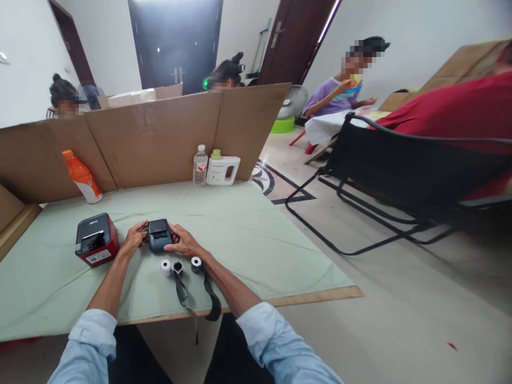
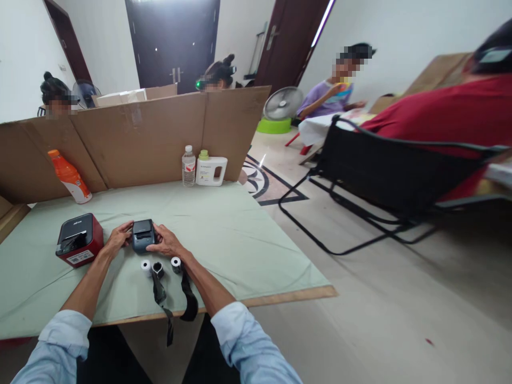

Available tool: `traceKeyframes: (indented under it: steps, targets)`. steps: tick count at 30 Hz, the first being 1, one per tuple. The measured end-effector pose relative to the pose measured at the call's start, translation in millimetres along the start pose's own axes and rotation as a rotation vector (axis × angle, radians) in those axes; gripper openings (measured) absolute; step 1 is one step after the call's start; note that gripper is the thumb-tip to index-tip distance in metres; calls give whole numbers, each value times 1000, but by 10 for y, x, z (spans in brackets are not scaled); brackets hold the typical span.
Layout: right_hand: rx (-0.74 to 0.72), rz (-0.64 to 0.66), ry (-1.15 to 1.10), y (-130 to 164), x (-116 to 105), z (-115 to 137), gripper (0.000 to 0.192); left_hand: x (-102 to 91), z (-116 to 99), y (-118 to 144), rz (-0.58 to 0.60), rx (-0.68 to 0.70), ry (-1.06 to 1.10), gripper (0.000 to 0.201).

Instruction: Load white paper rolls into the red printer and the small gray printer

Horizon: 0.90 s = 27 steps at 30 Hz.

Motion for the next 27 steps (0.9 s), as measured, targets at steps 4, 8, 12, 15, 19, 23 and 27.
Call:
traceKeyframes:
  steps: [4,8,12,15,19,23,27]
  targets:
    - [7,0,-13,11,-6,7,89,-49,-3,56,80,99,63,76]
    - [10,4,-2,15,-13,5,89,-65,-31,41,133,172,52,75]
    - [17,0,1,17,-14,-6,90,-23,-81,-55,37,114,-23,69]
    - [17,-7,-3,20,-11,-8,90,12,-116,-154,-46,81,-66,59]
    - [17,-14,-41,31,-7,-11,87,31,-104,-254,-113,63,-97,47]
    - [12,-27,-92,35,-3,-42,82,20,-46,-257,-183,68,-129,41]
    - [-15,-67,-97,-1,-20,-62,75,1,-34,-222,-202,148,-147,42]
Point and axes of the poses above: each hand's wrist, its own y-axis away from the middle knuckle, its own x-axis out of the palm, z = x × y, the point moved 2 cm from there along -y, towards the middle knuckle, and after that the axes turned 8 degrees about z, right-handed, at the moved point
